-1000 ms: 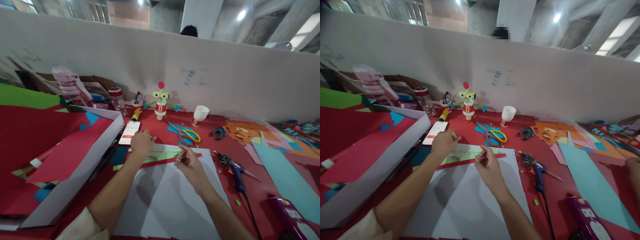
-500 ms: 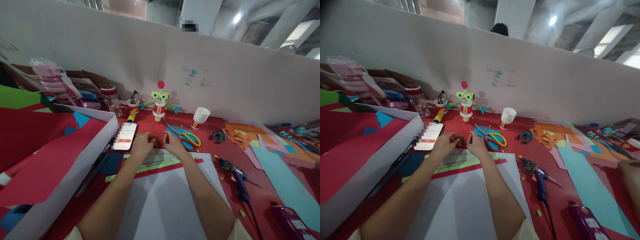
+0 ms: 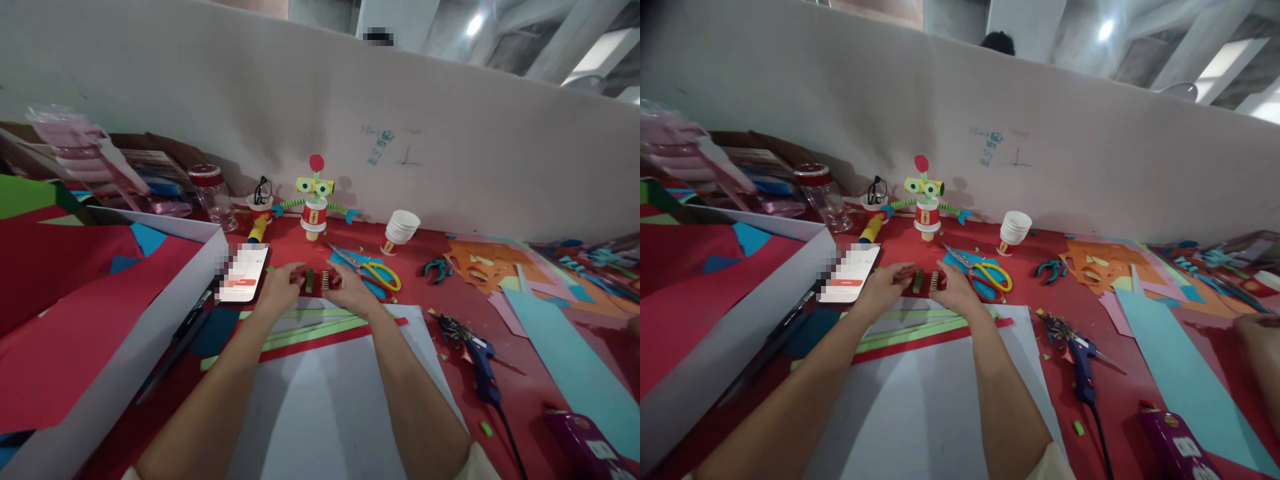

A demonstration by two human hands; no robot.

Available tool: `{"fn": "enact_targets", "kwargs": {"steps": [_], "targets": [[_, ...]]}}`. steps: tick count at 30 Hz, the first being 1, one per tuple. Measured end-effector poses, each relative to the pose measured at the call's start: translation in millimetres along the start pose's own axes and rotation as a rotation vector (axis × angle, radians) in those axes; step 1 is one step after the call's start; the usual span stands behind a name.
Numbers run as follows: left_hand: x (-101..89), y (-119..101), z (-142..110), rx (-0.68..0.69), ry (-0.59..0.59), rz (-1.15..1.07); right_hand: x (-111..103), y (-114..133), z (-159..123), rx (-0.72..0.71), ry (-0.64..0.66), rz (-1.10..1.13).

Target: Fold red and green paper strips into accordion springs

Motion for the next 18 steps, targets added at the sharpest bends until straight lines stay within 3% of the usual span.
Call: {"fn": "enact_targets", "kwargs": {"steps": [10, 18], "targets": [[12.3, 1.5, 1.7, 0.054, 0.098, -0.22, 5.2, 7.7, 2.3, 0.025, 0.03, 0.05], [7.7, -18.5, -9.2, 0.06, 0.042, 0.272, -10.0, 0.9, 13.5, -0.068, -0.126, -0.019]]}}
Point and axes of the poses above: each hand's wrist, its own z-axis towards the middle knuckle, its own x-axis out of the palm, y = z × x, the point moved 5 cm from there along z, towards the middle knuckle, and after that the axes turned 5 degrees about -y, right-handed, at the moved point
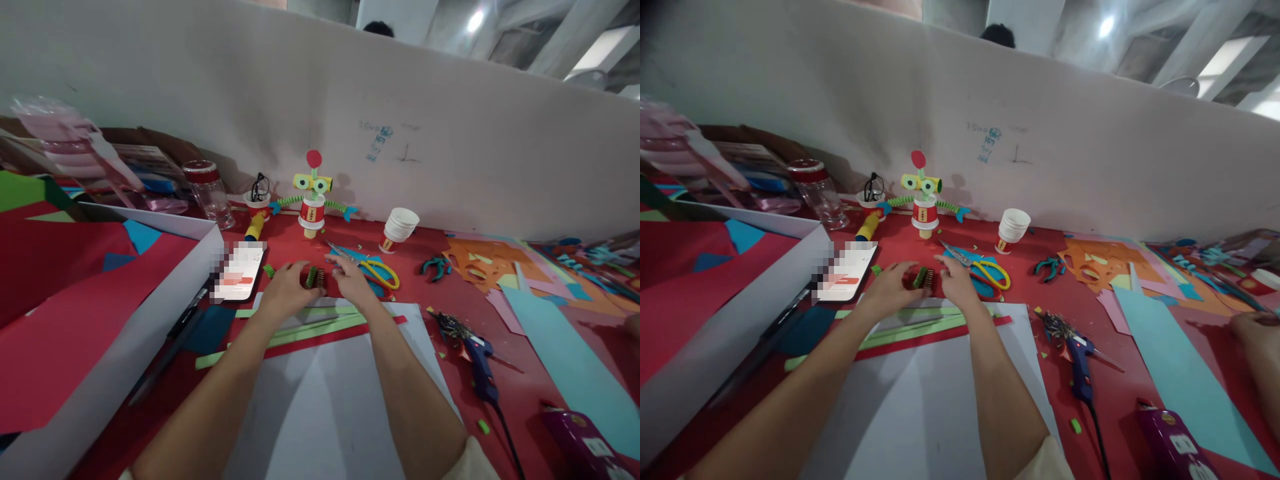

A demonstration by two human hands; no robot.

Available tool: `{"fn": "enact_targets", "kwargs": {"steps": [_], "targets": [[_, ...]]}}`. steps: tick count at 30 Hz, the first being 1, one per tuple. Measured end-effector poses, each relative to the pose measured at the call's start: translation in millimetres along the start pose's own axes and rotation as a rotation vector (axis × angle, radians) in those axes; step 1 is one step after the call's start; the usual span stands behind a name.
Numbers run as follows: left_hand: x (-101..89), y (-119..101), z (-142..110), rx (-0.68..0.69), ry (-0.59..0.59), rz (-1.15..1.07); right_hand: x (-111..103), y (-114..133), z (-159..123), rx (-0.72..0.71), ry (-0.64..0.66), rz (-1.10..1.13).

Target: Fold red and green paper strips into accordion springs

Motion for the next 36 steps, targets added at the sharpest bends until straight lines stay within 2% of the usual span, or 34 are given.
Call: {"fn": "enact_targets", "kwargs": {"steps": [3, 6, 7, 12, 15, 19, 23, 26, 30, 31, 33, 34, 36], "targets": [[-2.2, -0.1, 0.9, 0.005, -0.037, -0.017, -1.6, -1.0, 0.9, 0.009, -0.043, -0.02], [-14.2, 12.8, 6.4, -0.068, -0.145, -0.142, -9.4, 4.4, 0.3, 0.033, -0.124, -0.037], [-18.1, 17.4, 7.9, -0.099, -0.158, -0.095, -12.8, 7.6, -0.3, 0.039, -0.149, -0.042], [-19.9, 20.2, 8.8, -0.114, -0.044, 0.084, -28.3, 29.9, -16.8, 0.025, -0.22, -0.065], [-17.6, 13.9, 5.2, -0.083, -0.025, 0.153, -29.1, 45.5, -51.4, 0.008, -0.191, -0.109], [-29.1, 5.0, -1.3, -0.086, -0.049, 0.259, -7.0, 66.2, -124.1, -0.11, 0.051, -0.322], [-47.8, -9.3, -10.5, -0.097, -0.055, 0.365, 14.8, 76.7, -178.9, -0.314, 0.207, -0.321], [-51.2, -21.8, -26.2, -0.051, -0.029, 0.43, 20.9, 78.2, -189.5, -0.471, 0.272, -0.357], [-35.8, -34.1, -70.3, 0.067, 0.039, 0.472, 16.7, 77.5, -185.8, -0.512, 0.234, -0.368], [-29.7, -37.2, -83.7, 0.124, 0.055, 0.473, 16.1, 78.1, -186.4, -0.525, 0.226, -0.382], [-18.0, -46.6, -109.2, 0.345, 0.063, 0.462, 17.1, 80.8, -190.8, -0.587, 0.234, -0.425], [-14.4, -47.2, -118.2, 0.387, 0.055, 0.444, 18.4, 82.6, -193.9, -0.628, 0.247, -0.447], [-11.3, -42.6, -126.4, 0.383, 0.01, 0.403, 21.1, 86.0, -199.7, -0.701, 0.278, -0.471]]}}
Point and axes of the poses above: each hand's wrist, its own z-axis towards the middle knuckle, its own x-axis out of the palm, y = z × x, the point moved 5 cm from there along z, towards the middle knuckle, and after that the axes turned 5 degrees about -y, right-handed, at the moved point
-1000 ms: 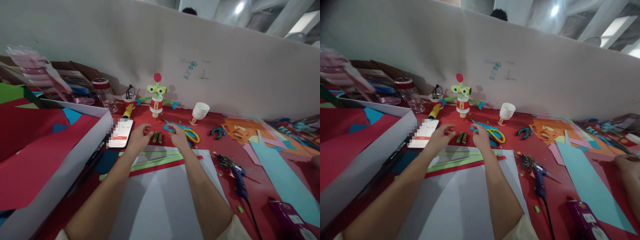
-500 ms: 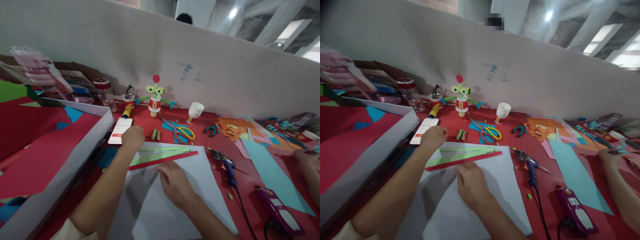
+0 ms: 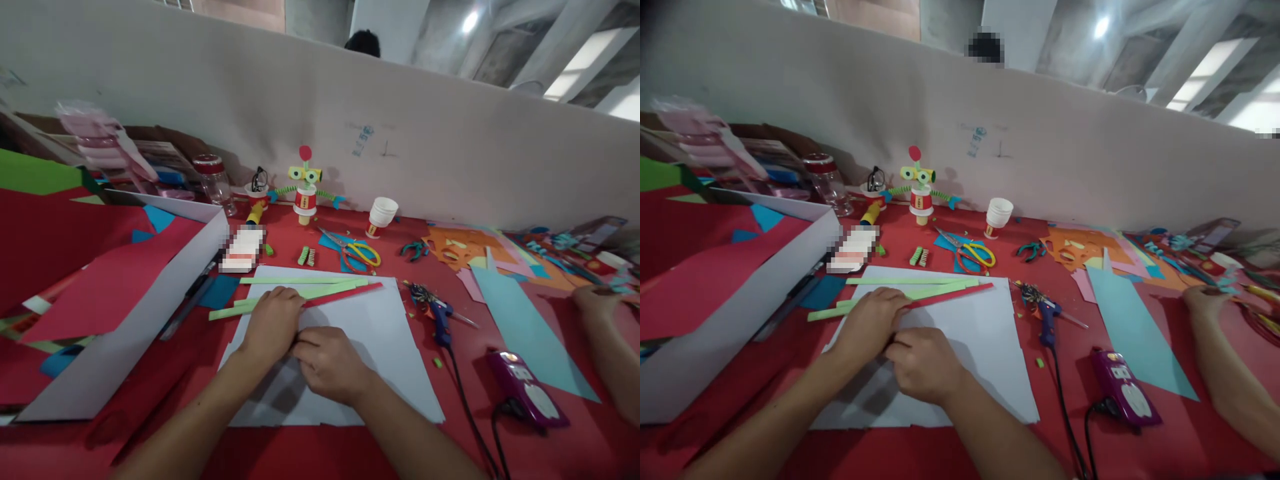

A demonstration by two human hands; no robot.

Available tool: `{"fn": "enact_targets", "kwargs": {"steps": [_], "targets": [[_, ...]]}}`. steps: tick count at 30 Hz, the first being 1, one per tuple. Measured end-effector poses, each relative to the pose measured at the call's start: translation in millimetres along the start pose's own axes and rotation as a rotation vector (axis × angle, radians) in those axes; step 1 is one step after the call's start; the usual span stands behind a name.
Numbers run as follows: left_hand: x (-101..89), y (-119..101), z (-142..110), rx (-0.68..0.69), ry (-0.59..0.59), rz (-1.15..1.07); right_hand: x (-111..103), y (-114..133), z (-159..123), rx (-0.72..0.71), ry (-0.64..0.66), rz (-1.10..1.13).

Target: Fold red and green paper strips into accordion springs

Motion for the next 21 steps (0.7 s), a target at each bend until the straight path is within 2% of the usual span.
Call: {"fn": "enact_targets", "kwargs": {"steps": [4, 8, 11, 15, 17, 21], "targets": [[6.8, 12.6, 0.3, 0.01, -0.094, -0.116, -0.9, 6.0, -0.1, -0.076, 0.007, 0.002], [5.1, 20.1, -0.4, 0.025, -0.178, -0.188, -8.3, -2.7, -0.2, -0.084, 0.005, -0.044], [0.8, 14.3, -5.1, 0.042, -0.167, -0.172, -20.5, -21.7, -1.0, 0.036, -0.069, -0.083], [0.3, 6.1, -9.6, 0.019, -0.072, -0.086, -35.9, -42.6, -1.1, 0.267, -0.214, -0.09], [0.8, 3.9, -10.5, 0.01, -0.04, -0.049, -36.4, -43.0, 1.2, 0.304, -0.191, -0.11], [0.3, -3.3, -9.8, 0.097, -0.006, -0.104, -28.5, -37.2, 4.8, 0.3, -0.019, -0.2]]}}
Point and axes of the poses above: each hand's wrist, its own z-axis towards the middle knuckle, its own x-axis out of the palm, y = z × x, the point moved 5 cm from there along z, towards the middle knuckle, and after that the axes turned 5 degrees about -y, right-handed, at the moved point
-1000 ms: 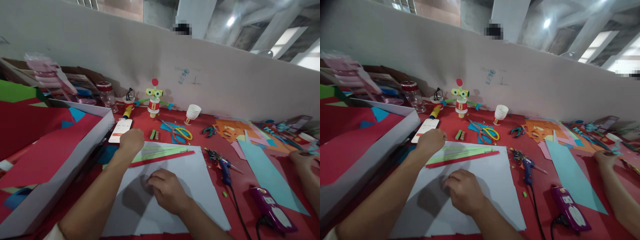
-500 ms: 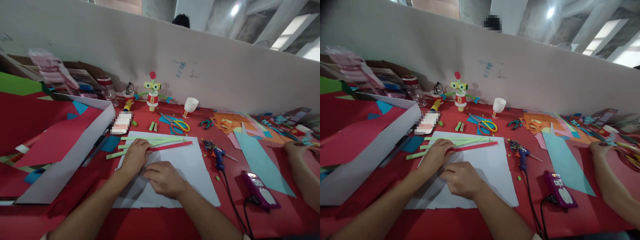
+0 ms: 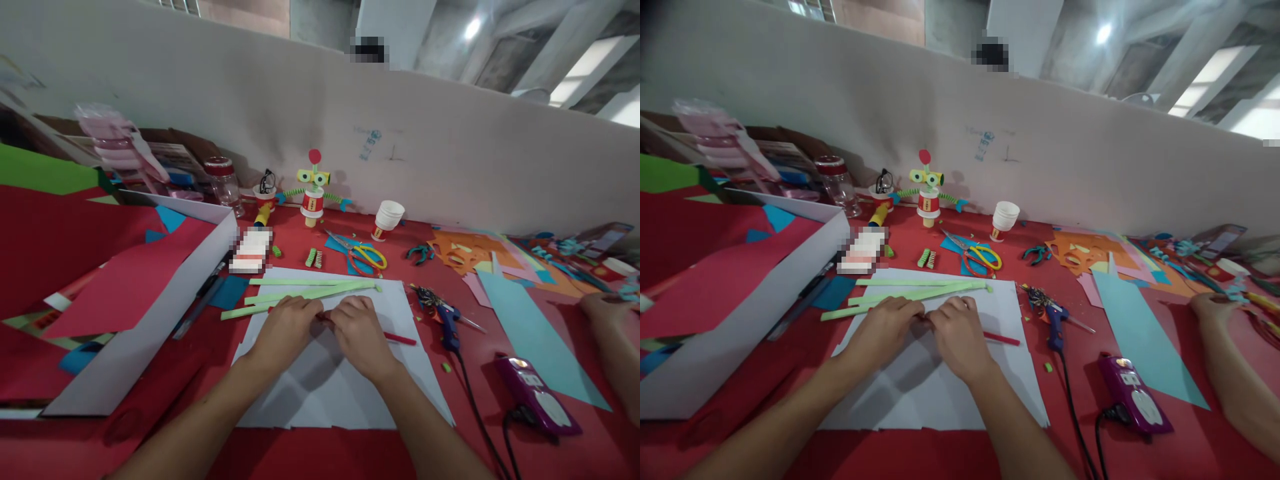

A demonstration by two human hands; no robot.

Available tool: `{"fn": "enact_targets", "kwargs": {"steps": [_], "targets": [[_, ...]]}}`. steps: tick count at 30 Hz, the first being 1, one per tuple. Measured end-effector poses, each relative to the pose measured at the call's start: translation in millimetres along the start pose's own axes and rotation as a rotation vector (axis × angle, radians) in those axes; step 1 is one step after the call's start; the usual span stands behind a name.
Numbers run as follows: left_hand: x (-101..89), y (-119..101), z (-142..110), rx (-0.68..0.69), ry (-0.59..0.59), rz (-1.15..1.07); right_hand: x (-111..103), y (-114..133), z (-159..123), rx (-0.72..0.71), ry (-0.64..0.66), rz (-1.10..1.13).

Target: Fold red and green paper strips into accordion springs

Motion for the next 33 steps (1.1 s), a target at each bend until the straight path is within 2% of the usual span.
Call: {"fn": "enact_targets", "kwargs": {"steps": [2, 6, 10, 12, 14, 16, 19, 22, 25, 26, 28, 32, 33], "targets": [[-0.7, -1.6, 1.4, 0.021, 0.017, -0.03, 2.2, 0.3, -0.5, 0.01, 0.042, -0.055], [-3.3, 2.9, 3.8, 0.006, 0.043, -0.04, 0.9, -3.2, -0.2, 0.045, 0.036, -0.103], [-11.2, 18.1, 5.8, -0.047, -0.028, -0.064, -5.1, -11.5, 0.9, 0.075, 0.02, -0.136], [-18.8, 31.2, 6.7, -0.128, -0.115, -0.07, -13.9, -20.3, 0.6, 0.13, -0.066, -0.154], [-27.1, 46.4, 6.1, -0.258, -0.214, -0.048, -28.6, -32.3, -2.0, 0.245, -0.261, -0.109], [-29.4, 58.1, 5.1, -0.367, -0.228, -0.047, -43.5, -45.4, -8.6, 0.409, -0.495, 0.032], [-20.3, 61.9, 5.4, -0.384, -0.106, -0.054, -52.6, -59.7, -15.6, 0.598, -0.7, 0.426], [-9.3, 57.8, 5.1, -0.363, -0.005, -0.03, -56.4, -63.8, -13.4, 0.587, -0.845, 0.919], [-7.2, 52.1, 5.0, -0.318, -0.013, -0.001, -58.3, -65.0, -10.9, 0.534, -0.955, 1.15], [-8.1, 50.2, 4.9, -0.299, -0.026, 0.01, -55.8, -64.9, -10.4, 0.536, -0.951, 1.16], [-11.1, 46.3, 4.9, -0.251, -0.053, 0.026, -43.4, -63.4, -9.1, 0.583, -0.857, 1.125], [-16.5, 41.4, 5.4, -0.193, -0.08, 0.03, -2.5, -56.6, -9.2, 0.793, -0.496, 1.053], [-17.7, 42.0, 5.6, -0.212, -0.089, 0.022, 3.5, -55.0, -9.7, 0.822, -0.462, 1.069]]}}
Point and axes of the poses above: each hand's wrist, its own z-axis towards the middle knuckle, its own x-axis out of the palm, y = z × x, the point moved 5 cm from there along z, towards the middle knuckle, and after that the axes turned 5 degrees about -y, right-handed, at the moved point
